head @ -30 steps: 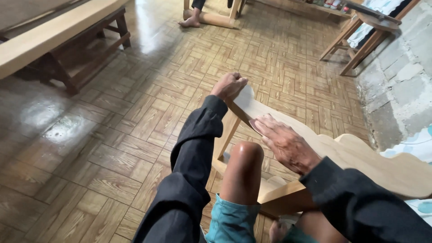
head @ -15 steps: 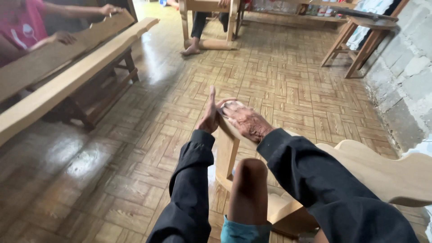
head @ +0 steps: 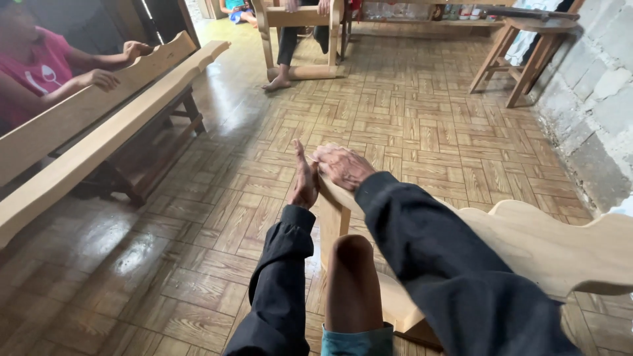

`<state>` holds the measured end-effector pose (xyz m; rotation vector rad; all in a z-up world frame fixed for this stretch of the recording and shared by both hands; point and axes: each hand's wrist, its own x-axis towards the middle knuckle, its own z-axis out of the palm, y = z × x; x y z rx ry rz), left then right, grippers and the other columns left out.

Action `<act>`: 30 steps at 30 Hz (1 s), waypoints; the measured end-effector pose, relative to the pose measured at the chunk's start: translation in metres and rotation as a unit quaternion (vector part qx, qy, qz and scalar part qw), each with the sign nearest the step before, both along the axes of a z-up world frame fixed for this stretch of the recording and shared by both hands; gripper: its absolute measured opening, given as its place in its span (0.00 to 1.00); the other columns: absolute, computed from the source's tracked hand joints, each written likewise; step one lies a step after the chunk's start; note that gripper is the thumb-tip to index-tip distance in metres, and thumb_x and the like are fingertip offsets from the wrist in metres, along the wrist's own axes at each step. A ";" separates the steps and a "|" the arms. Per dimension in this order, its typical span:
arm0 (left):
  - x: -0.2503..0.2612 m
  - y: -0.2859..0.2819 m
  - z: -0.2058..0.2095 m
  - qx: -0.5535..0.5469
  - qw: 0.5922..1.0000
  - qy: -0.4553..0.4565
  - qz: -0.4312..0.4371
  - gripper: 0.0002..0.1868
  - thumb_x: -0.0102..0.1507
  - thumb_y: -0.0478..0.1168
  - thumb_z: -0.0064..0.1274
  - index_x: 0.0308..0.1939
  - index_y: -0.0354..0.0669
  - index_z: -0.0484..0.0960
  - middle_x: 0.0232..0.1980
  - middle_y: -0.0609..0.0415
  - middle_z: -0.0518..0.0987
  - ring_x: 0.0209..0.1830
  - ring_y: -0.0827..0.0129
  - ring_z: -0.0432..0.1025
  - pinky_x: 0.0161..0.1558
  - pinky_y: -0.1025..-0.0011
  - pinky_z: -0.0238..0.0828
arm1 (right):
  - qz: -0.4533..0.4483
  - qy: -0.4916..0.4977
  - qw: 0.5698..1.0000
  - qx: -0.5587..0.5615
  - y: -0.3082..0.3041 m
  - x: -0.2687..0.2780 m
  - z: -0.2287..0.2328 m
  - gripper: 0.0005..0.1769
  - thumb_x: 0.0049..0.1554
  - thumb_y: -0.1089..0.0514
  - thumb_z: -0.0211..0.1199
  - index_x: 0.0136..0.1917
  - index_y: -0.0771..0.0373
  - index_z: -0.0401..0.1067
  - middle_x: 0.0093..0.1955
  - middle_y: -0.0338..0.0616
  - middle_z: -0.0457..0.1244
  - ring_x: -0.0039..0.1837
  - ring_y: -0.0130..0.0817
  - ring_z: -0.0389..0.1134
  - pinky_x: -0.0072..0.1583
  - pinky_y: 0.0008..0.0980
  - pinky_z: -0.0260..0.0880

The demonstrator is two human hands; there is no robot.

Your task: Sanding a decorative wooden furniture component by hand using sandpaper to smooth the surface.

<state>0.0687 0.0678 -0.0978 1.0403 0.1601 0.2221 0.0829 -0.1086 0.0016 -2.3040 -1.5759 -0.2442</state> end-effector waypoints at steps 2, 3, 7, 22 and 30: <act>0.006 0.003 -0.009 0.010 1.000 -0.003 0.015 0.71 0.51 0.96 0.21 0.77 0.45 0.64 0.70 0.40 0.74 0.67 0.44 0.72 0.68 0.52 0.65 | -0.046 0.036 0.998 -0.021 0.005 -0.003 0.002 0.21 0.67 0.41 0.44 0.61 0.47 0.74 0.64 0.44 0.68 0.72 0.51 0.65 0.70 0.61 0.63; -0.010 -0.015 0.012 0.005 1.000 -0.005 0.023 0.71 0.50 0.95 0.20 0.77 0.44 0.64 0.70 0.39 0.74 0.67 0.44 0.72 0.68 0.51 0.65 | -0.036 0.028 0.999 -0.002 0.000 -0.007 0.001 0.21 0.67 0.42 0.45 0.66 0.46 0.71 0.68 0.46 0.66 0.75 0.50 0.62 0.72 0.59 0.61; -0.058 -0.069 0.062 0.018 0.999 -0.020 0.024 0.70 0.53 0.91 0.08 0.75 0.41 0.65 0.69 0.34 0.74 0.69 0.39 0.68 0.68 0.49 0.65 | 0.045 -0.006 0.997 0.060 -0.041 -0.018 -0.005 0.24 0.68 0.49 0.48 0.75 0.53 0.66 0.77 0.52 0.59 0.79 0.56 0.56 0.75 0.56 0.57; -0.026 -0.068 0.099 0.697 0.705 0.134 -0.013 0.33 0.77 0.55 0.22 0.27 0.40 0.72 0.27 0.54 0.70 0.26 0.68 0.66 0.32 0.68 0.70 | -0.194 0.088 0.977 0.001 -0.390 -0.137 0.017 0.30 0.63 0.52 0.45 0.78 0.51 0.60 0.83 0.38 0.51 0.84 0.32 0.47 0.81 0.36 0.39; -0.030 -0.116 0.100 0.699 0.654 0.216 0.190 0.31 0.76 0.51 0.29 0.17 0.52 0.61 0.22 0.63 0.59 0.21 0.71 0.57 0.28 0.64 0.56 | -0.235 -0.043 0.971 0.030 -0.388 -0.101 -0.015 0.28 0.65 0.54 0.44 0.77 0.61 0.62 0.78 0.49 0.58 0.80 0.43 0.56 0.82 0.41 0.47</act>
